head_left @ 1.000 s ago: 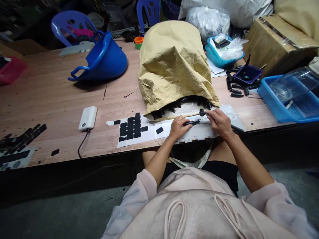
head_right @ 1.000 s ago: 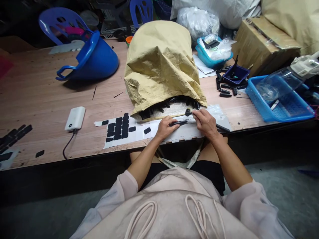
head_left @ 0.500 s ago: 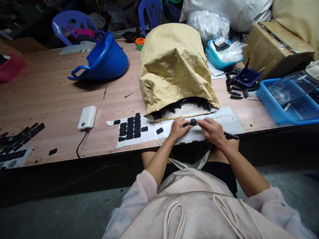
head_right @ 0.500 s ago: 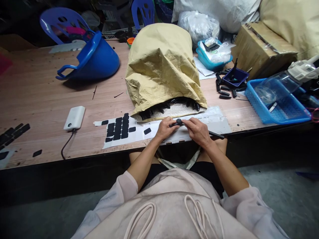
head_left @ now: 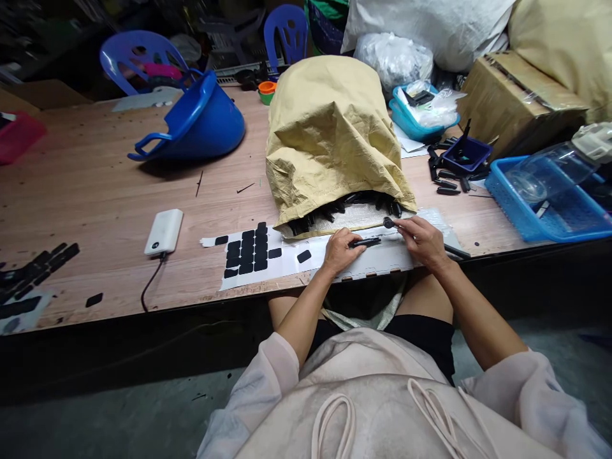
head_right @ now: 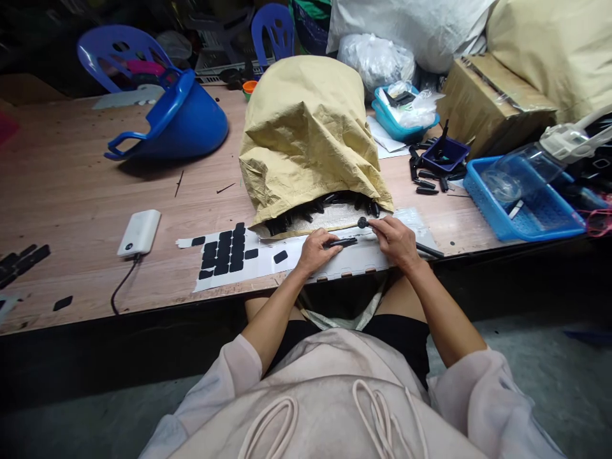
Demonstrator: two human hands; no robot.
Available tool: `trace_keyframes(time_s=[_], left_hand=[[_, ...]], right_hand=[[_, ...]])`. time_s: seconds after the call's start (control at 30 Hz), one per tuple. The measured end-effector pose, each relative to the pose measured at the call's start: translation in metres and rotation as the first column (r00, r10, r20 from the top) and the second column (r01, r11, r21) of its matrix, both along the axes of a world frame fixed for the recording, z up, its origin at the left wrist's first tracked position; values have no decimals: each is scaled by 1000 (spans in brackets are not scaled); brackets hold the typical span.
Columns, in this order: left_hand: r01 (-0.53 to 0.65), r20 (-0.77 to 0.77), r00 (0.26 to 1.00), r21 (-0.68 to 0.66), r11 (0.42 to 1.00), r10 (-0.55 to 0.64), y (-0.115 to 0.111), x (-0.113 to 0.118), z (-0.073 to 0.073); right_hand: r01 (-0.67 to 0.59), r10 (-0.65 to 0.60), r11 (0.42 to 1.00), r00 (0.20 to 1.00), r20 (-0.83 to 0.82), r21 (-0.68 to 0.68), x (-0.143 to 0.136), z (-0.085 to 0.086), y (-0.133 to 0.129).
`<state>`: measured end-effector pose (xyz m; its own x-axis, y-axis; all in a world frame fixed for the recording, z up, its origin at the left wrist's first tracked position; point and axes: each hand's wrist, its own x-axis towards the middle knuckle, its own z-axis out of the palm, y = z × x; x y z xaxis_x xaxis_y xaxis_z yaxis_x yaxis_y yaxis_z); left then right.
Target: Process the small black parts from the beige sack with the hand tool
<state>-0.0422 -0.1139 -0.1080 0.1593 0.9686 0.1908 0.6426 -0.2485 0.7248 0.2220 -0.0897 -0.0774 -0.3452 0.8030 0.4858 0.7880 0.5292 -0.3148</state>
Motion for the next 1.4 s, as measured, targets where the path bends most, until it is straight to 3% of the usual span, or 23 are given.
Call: trace_keyframes(time_s=[0.1,0.23,0.37,0.47,0.5,0.57,0.63,0.7,0.8,0.87,0.93,1.03,1.1,1.17,1.2,1.23,1.3,1.37,1.4], left_hand=[[-2,-21,1000,4,1000,2,1,1,1],[21,-43,999,11,1000,-21,2,-1,7],[75,-68,995,117,990,-68,-30,2,17],[375,-121,924,116,920,-362,-79,10,12],[499,-131,863,78,863,-487,-95,14,6],[600,-131,790,-31,799,-598,-118,20,-13],[532,-116,822,-190,825,-557,-127,25,-36],[352,-139,891,-392,850,-433,-123,27,-56],[129,-241,910,-613,780,-339,-110,29,-65],[154,-247,888,-637,755,-389,-105,29,-53],[311,-139,866,-602,735,-480,-104,29,-29],[600,307,795,-526,602,-524,-102,28,20],[728,631,665,-428,536,-399,-94,28,51],[753,786,552,-328,570,-278,-80,28,73],[727,802,545,-306,615,-244,-71,28,78],[670,784,580,-305,677,-221,-61,26,80],[441,635,757,-323,837,-154,-38,17,77],[73,348,937,-278,958,30,-14,3,69],[-119,188,968,-227,967,164,-2,-5,66]], right_hand=[[-19,18,1000,993,116,13,10,-9,11],[-22,18,999,992,123,31,13,-20,15],[-22,23,1000,996,89,-9,12,-24,14],[-18,21,999,996,91,-33,11,-24,14],[-13,17,999,995,94,-34,11,-24,14],[-5,8,1000,995,99,-31,11,-25,14],[-2,4,1000,994,106,-22,11,-25,14],[-5,7,1000,993,117,-13,11,-25,14],[-8,9,1000,992,124,-9,11,-24,14],[-6,7,1000,993,120,-9,11,-24,14],[-6,7,1000,994,111,-9,11,-24,14],[-8,9,1000,995,103,-6,10,-25,15],[-5,4,1000,995,104,2,10,-26,15],[2,-3,1000,995,104,6,10,-26,15],[5,-5,1000,995,101,4,10,-27,15],[6,-5,1000,995,98,-1,10,-27,15],[3,-2,1000,996,92,-7,10,-26,15],[-4,4,1000,996,92,2,10,-26,15],[-6,5,1000,996,94,11,10,-26,15]])
